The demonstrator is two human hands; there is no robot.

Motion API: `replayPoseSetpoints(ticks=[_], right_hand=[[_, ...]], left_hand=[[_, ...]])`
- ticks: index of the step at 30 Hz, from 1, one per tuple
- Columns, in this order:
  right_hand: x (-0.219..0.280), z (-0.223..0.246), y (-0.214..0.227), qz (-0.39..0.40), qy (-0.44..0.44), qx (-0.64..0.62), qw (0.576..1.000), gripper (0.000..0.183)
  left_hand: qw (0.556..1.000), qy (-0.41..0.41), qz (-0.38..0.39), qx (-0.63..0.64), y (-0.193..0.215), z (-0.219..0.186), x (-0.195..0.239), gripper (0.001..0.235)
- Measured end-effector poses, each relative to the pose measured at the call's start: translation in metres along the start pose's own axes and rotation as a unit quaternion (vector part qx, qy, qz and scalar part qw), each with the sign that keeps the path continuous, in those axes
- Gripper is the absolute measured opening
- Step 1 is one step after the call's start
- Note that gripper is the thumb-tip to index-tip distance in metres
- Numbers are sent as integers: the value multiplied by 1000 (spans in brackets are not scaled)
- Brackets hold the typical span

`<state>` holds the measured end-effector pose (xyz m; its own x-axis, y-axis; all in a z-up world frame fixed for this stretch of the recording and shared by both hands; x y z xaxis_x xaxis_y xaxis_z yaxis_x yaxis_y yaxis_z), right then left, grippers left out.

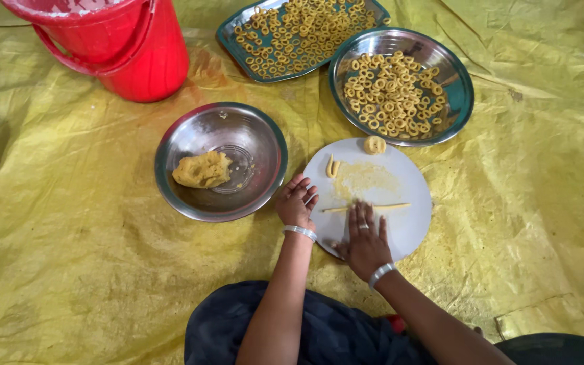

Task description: The person sits on a yellow tarp and shapes small pieces of dough into ring-shaped snacks by hand. They roll the dough into thin strips, join the ends to form rings, and place the finished pieces into a metal bowl. The process is repeated continuously with dough from a nearby bowl.

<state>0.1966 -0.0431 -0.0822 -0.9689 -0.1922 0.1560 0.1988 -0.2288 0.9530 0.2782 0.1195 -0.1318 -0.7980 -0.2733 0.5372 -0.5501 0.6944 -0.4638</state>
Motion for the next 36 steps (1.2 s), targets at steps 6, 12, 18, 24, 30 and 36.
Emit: replayPoseSetpoints(ticks=[6,12,18,24,30,36], right_hand=[[-58,-5,10,-37,1,-11,999,97],[-4,4,-7,-31,-20,-27,999,98],[-5,-23,-12,-33,-58,1,998,99],[-63,-37,6,-49,-23,19,998,96],[-8,-32,-3,44,-60,-10,997,97],[-2,-33,11,-45,-58,7,997,100]], left_hand=[[1000,8,-8,-15,3,-5,4,22],[1000,14,-16,-17,-1,-9,9,22],[1000,17,-9,-24,-4,-6,12,24],[1000,15,-5,-25,2,-2,6,24],[1000,17,7,-6,2,5,-3,25],[1000,27,7,-14,1,8,-4,25]])
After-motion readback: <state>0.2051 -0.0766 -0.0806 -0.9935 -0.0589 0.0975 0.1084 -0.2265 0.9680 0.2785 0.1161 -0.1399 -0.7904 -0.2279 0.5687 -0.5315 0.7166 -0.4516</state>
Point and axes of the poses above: each hand's wrist, its own x-axis away from the middle knuckle, its own y-axis out of the back of the hand, z = x × y, the point moved 4 cm from there along -x, towards the middle knuckle, and after that the axes turned 11 degrees about -x, right-handed, at the moved point
